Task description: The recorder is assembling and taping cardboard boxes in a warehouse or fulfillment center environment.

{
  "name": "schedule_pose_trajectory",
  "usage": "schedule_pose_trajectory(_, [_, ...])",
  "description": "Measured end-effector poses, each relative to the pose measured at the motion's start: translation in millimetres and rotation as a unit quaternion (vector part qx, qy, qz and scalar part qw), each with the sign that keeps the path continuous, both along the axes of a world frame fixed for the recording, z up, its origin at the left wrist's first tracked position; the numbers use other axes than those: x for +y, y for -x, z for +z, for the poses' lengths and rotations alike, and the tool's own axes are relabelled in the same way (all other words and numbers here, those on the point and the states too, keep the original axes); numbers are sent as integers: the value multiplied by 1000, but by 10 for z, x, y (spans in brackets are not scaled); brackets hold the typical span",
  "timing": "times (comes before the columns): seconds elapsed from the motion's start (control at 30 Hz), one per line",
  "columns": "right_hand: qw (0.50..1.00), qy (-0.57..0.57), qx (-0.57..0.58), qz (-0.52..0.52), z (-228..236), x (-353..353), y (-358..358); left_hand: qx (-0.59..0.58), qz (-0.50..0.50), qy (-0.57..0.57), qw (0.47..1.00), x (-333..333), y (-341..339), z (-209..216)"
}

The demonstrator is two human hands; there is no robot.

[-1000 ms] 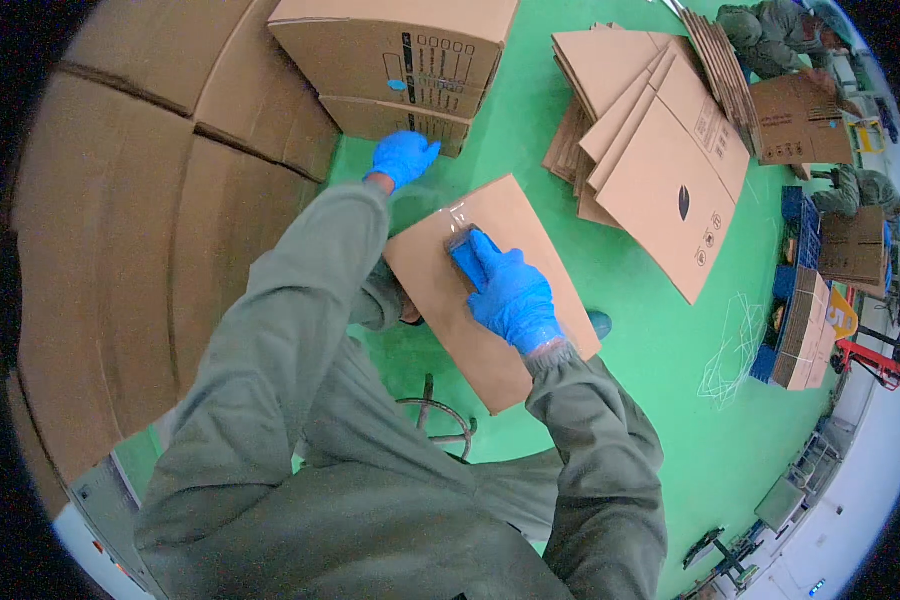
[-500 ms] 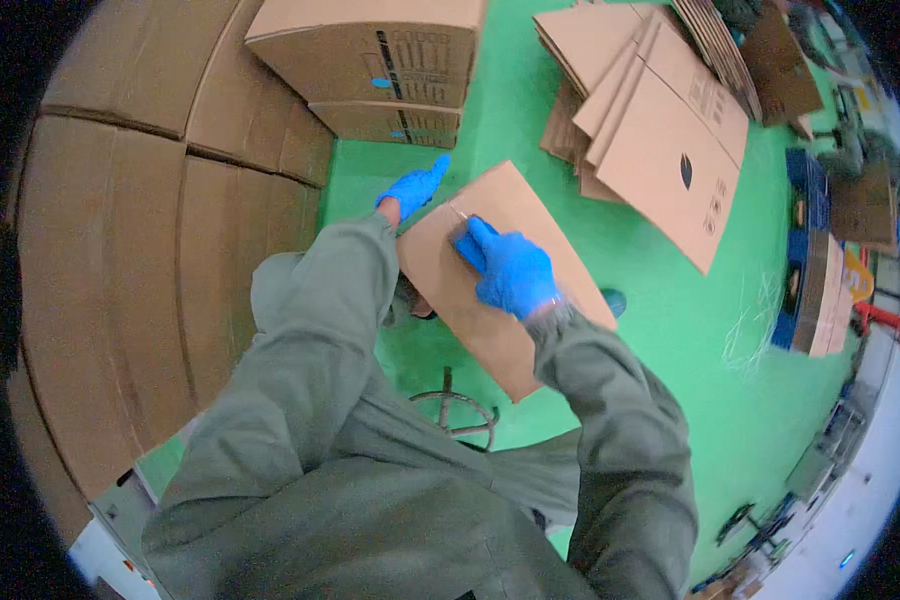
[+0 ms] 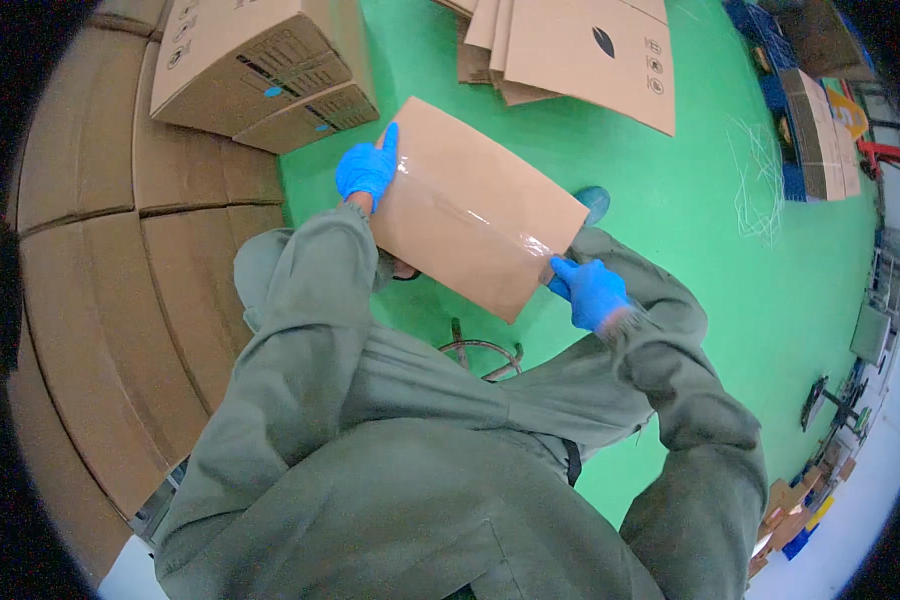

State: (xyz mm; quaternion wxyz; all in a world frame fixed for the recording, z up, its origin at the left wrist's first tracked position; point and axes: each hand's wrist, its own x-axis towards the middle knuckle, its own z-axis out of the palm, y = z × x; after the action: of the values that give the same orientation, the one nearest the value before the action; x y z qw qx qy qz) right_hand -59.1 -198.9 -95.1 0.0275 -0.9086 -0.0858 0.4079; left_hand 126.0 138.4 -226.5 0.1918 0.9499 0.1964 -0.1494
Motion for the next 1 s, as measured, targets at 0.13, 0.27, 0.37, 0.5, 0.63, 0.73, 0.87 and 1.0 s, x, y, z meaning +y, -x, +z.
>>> schedule_pose_trajectory(0.13, [995, -32, -41, -80, -323, -323, 467, -3, -24, -2, 1000, 37, -166, 10])
schedule_pose_trajectory(0.27, [980, -134, -120, -83, -961, -433, 633, 10, -25, 20, 999, 120, -285, 13])
schedule_pose_trajectory(0.37, [978, -145, -127, -75, -1541, -489, 665, 5, -21, 1, 1000, 159, -309, -17])
schedule_pose_trajectory(0.5, [952, -248, -133, -121, -1990, -527, 631, 9, -35, -7, 999, 148, -314, -54])
schedule_pose_trajectory(0.63, [964, -185, -181, -57, -1723, -493, 599, -4, -31, -2, 1000, 123, -291, -45])
schedule_pose_trajectory(0.73, [969, -159, -177, -64, -1520, -331, 568, -13, -32, 65, 997, 176, -259, -27])
schedule_pose_trajectory(0.87, [991, 127, 47, 2, -2055, -57, 465, 56, -121, 257, 957, 338, -212, 89])
schedule_pose_trajectory(1.0, [988, 45, -134, -60, -2727, -160, 1076, 68, -212, 233, 947, 261, -93, 469])
